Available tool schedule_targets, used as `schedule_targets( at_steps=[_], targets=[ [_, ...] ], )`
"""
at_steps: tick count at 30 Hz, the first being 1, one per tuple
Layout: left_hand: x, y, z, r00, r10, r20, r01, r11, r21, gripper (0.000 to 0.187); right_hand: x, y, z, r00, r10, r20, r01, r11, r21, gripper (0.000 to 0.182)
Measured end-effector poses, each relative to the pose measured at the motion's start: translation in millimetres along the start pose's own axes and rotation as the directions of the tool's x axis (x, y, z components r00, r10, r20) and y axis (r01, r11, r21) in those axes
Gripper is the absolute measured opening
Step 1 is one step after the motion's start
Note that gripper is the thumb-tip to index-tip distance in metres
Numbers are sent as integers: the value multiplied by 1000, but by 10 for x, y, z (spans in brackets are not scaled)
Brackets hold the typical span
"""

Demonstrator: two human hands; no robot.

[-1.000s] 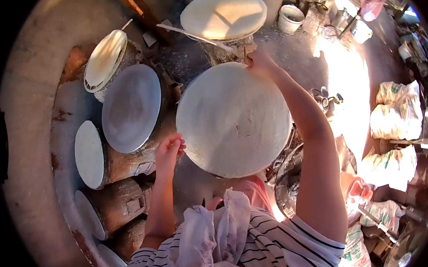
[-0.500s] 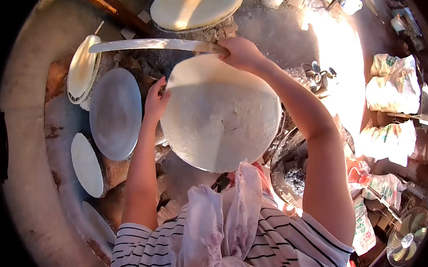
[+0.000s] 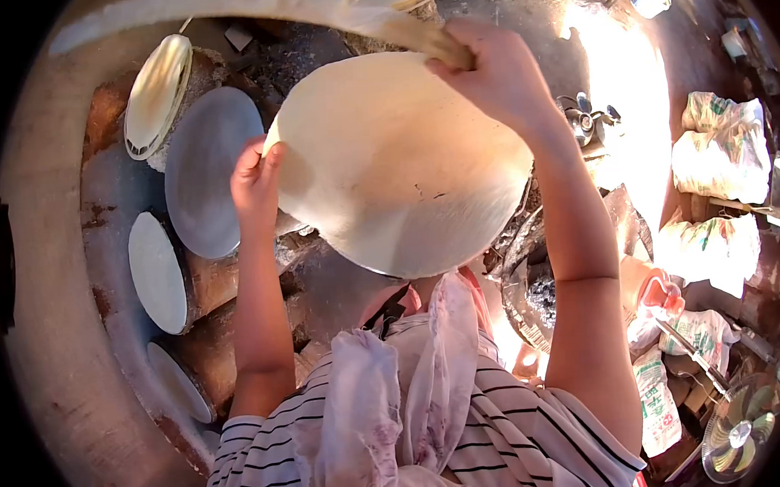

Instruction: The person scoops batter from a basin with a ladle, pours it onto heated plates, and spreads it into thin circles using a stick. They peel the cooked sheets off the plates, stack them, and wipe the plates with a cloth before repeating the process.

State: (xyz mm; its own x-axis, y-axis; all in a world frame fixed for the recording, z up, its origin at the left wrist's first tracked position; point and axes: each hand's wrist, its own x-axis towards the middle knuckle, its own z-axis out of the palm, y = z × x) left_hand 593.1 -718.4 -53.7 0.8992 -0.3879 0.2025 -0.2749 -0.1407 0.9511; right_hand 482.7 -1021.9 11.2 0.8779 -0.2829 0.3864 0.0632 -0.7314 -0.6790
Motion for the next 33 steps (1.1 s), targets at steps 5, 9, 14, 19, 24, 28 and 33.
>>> schedule_targets(
  at_steps=[5,9,14,19,24,28,33],
  targets=[
    [-345,599,-78,999,-26,-27,27,998,52,8,-311,-360,-300,998,23,-56,-22,999,24,18],
    [-263,850,-263,998,17,55,-14,998,-56,11,-202,-715,-559,998,36,-53,-35,999,20,18],
    [496,795,-425,968,32,249,12,985,-171,19,430,-727,-651,982,156,104,-155,988,-21,20],
    [1409,378,-437,964,-67,258,46,995,86,21,1116,-29,-30,993,101,61,-101,995,-18,21],
    [1957,-408,-235,928,-235,288,155,949,276,18,1384,660,716,982,182,53,-180,983,-30,22],
    [2009,-686,34,959,-186,214,91,916,390,25,1349,730,810,970,241,-29,-241,939,-244,21],
    [1308,-599,217,941,-230,248,153,943,295,25,1006,837,521,968,250,9,-249,967,-56,17]
  ],
)
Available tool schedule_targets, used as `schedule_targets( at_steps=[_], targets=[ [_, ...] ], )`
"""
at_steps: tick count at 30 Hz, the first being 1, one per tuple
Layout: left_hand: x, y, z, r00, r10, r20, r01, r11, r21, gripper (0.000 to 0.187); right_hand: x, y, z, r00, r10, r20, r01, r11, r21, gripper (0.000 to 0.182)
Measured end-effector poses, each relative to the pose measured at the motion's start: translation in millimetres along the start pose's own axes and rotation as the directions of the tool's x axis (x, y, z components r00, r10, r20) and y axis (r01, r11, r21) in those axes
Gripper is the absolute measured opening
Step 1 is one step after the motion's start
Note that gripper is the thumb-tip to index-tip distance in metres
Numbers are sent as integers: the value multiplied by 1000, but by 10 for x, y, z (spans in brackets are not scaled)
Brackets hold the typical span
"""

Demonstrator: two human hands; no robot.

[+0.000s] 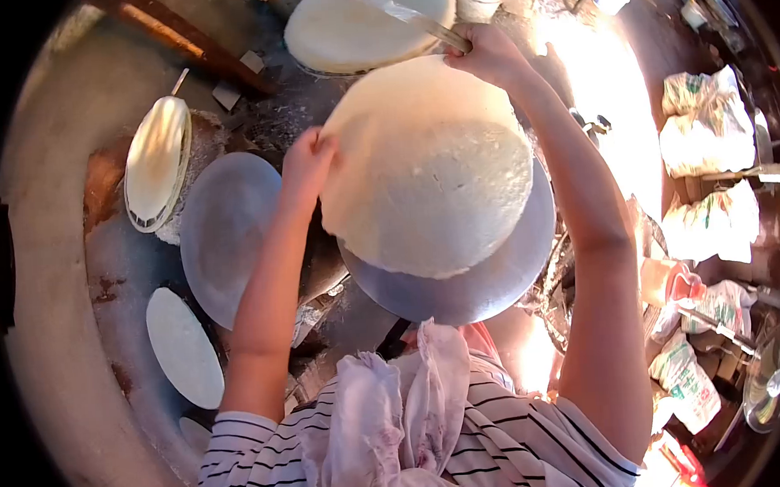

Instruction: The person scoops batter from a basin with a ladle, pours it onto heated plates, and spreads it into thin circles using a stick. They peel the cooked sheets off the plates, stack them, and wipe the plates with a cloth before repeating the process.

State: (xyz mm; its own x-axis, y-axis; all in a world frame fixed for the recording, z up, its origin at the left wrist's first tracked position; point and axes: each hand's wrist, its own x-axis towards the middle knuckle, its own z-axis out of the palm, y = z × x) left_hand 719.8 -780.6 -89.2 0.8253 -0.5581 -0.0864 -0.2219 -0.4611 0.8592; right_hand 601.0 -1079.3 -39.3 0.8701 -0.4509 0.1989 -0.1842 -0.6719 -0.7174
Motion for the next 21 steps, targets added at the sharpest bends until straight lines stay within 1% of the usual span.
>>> schedule_targets(
  at_steps=[1,2,3,4,5,6,7,8,9,10,11,12,13,15,16,18,21],
  targets=[
    [-137,-7,51,1000,-25,10,26,998,-63,24,-114,-14,-76,999,-37,0,37,999,25,16],
    [-291,-26,85,998,-55,21,58,990,-126,24,-205,-3,-121,1000,15,6,-16,999,46,18],
    [-406,-37,107,996,-83,32,88,978,-188,24,-353,45,-133,999,9,-35,-9,1000,2,19],
    [-477,17,63,992,-123,5,123,987,-107,22,-560,96,-134,997,0,-78,-4,999,-43,20],
    [-534,-16,43,995,18,-102,-14,999,40,21,-784,88,-134,993,-12,-120,1,996,-90,21],
    [-591,-53,28,967,176,-185,-139,971,196,22,-1165,-135,-158,976,91,-197,-112,989,-98,26],
    [-665,-90,43,910,339,-239,-244,903,353,22,-1482,-111,-156,970,191,-150,-213,967,-142,30],
    [-771,-18,39,911,363,-198,-278,892,357,23,-1829,-108,-134,938,319,-132,-331,941,-75,38],
    [-861,-14,124,883,464,-75,-407,834,374,23,-2176,-103,-113,890,442,-112,-446,895,-14,48],
    [-984,-3,258,834,550,44,-525,765,373,23,-2555,-44,-103,917,369,-153,-349,926,142,49],
    [-1117,13,400,769,620,156,-629,691,357,23,-2824,-89,-95,876,461,-143,-443,885,142,50],
    [-1229,39,572,765,607,214,-643,709,289,21,-3060,-164,-65,850,497,-174,-463,863,202,50],
    [-1301,63,748,753,599,272,-655,722,223,20,-3268,-168,-22,820,542,-182,-511,838,192,47],
    [-1324,49,1064,743,609,278,-665,721,196,18,-3617,-126,76,797,569,-203,-472,796,378,42],
    [-1320,50,1161,737,614,283,-670,719,185,16,-3728,-165,70,779,593,-203,-487,777,399,41],
    [-1310,58,1266,735,596,322,-672,702,234,16,-3897,-213,75,743,639,-198,-512,734,446,39],
    [-1298,105,1313,735,566,372,-672,679,296,14,-4119,-275,56,711,656,-252,-496,723,482,37]
  ],
)
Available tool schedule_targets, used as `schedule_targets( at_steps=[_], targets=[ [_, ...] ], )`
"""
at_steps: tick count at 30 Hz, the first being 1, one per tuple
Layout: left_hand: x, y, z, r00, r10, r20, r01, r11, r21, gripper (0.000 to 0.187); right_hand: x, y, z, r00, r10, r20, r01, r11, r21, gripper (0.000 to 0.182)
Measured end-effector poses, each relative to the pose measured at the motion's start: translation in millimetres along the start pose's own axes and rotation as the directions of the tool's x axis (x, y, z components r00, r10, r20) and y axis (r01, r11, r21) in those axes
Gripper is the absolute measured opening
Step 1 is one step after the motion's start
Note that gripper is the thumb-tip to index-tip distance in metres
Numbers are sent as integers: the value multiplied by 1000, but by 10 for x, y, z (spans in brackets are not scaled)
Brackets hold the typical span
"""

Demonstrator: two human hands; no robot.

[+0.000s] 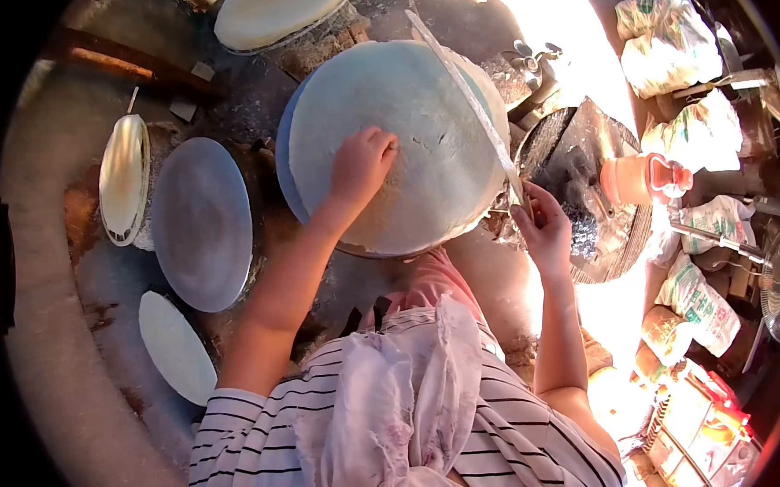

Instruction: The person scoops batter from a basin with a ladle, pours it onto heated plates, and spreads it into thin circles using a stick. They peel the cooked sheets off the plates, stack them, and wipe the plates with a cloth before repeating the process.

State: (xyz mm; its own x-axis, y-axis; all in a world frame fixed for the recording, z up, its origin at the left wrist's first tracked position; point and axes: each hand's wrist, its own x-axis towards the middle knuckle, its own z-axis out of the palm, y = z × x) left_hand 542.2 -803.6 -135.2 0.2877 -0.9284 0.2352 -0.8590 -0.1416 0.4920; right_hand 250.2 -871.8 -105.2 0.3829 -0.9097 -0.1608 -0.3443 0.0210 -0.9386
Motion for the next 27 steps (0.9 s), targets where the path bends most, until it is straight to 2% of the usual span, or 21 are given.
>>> schedule_targets(
  at_steps=[4,10,13,14,17,20,22,24,26,27],
  targets=[
    [77,9,-37,999,9,51,-12,999,42,10,-157,172,-119,1000,-8,-3,8,998,56,36],
    [123,8,-26,994,-15,108,2,993,119,7,-233,143,-114,999,27,-19,-27,1000,-6,37],
    [144,-30,-15,985,-125,117,124,992,15,8,-199,195,-82,1000,-5,-20,6,999,52,37],
    [175,-71,-56,983,-178,48,177,984,17,9,-167,203,-77,1000,-22,-22,23,997,78,37],
    [239,-317,-442,933,-327,-152,332,943,9,11,-4,234,-145,997,-61,-56,59,998,-37,26],
    [303,-744,-982,849,-407,-336,405,911,-80,19,410,-81,-169,1000,5,-14,-7,989,-149,16],
    [347,-1145,-1269,834,-390,-390,429,903,16,30,808,-96,-118,993,-119,-2,109,915,-389,27],
    [475,-1590,-1525,808,-557,-192,589,753,294,40,1219,-162,50,993,-113,-32,91,911,-402,37],
    [525,-1720,-1512,817,-558,-147,553,685,474,48,1678,-20,225,959,-283,1,257,869,-423,36],
    [530,-1642,-1373,869,-462,-178,483,710,512,51,1854,-32,312,968,-247,47,243,869,-432,34]
  ],
)
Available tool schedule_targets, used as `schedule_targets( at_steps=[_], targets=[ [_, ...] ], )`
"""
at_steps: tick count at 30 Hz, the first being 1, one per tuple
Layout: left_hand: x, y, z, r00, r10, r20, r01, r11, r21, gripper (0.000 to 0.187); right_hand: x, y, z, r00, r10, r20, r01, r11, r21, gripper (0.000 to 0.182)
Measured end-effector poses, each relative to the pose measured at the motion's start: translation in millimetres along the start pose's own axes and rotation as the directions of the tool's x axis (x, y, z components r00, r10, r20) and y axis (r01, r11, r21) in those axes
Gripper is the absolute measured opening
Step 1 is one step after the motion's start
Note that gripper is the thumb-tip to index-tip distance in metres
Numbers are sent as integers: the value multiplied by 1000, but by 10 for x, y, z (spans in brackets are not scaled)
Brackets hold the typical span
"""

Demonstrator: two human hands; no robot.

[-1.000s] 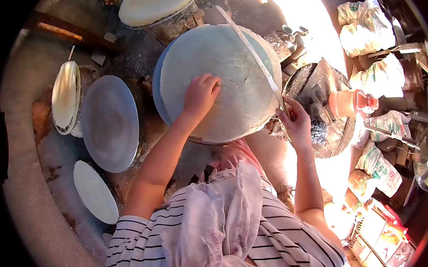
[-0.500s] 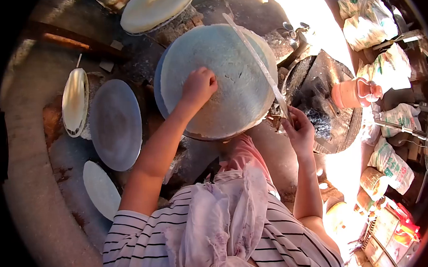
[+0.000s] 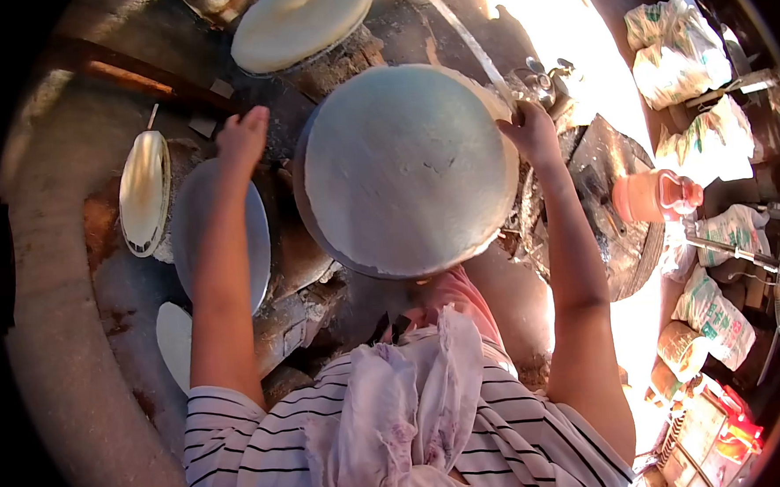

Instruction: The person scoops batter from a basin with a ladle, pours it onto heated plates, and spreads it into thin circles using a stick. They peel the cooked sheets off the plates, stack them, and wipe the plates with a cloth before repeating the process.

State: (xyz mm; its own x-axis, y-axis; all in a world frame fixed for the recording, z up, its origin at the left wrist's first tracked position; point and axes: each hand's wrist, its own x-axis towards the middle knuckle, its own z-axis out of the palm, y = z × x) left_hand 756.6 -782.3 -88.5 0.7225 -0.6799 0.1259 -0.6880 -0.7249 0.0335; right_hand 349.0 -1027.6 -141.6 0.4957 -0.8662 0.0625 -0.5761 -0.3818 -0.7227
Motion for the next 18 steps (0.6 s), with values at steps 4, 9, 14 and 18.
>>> schedule_targets(
  at_steps=[4,9,14,18],
  targets=[
    [83,447,582,925,355,-133,-379,853,-360,53,218,-159,137,995,-86,44,87,996,-25,30],
    [186,800,573,957,272,103,-182,835,-520,41,246,-388,105,995,-92,46,94,994,-58,31],
    [303,556,217,914,169,369,198,609,-768,20,611,-777,-51,952,-285,113,296,949,-105,31],
    [973,-36,-532,995,65,71,35,444,-895,18,1789,-1339,33,916,-384,116,392,919,-48,24]
  ],
)
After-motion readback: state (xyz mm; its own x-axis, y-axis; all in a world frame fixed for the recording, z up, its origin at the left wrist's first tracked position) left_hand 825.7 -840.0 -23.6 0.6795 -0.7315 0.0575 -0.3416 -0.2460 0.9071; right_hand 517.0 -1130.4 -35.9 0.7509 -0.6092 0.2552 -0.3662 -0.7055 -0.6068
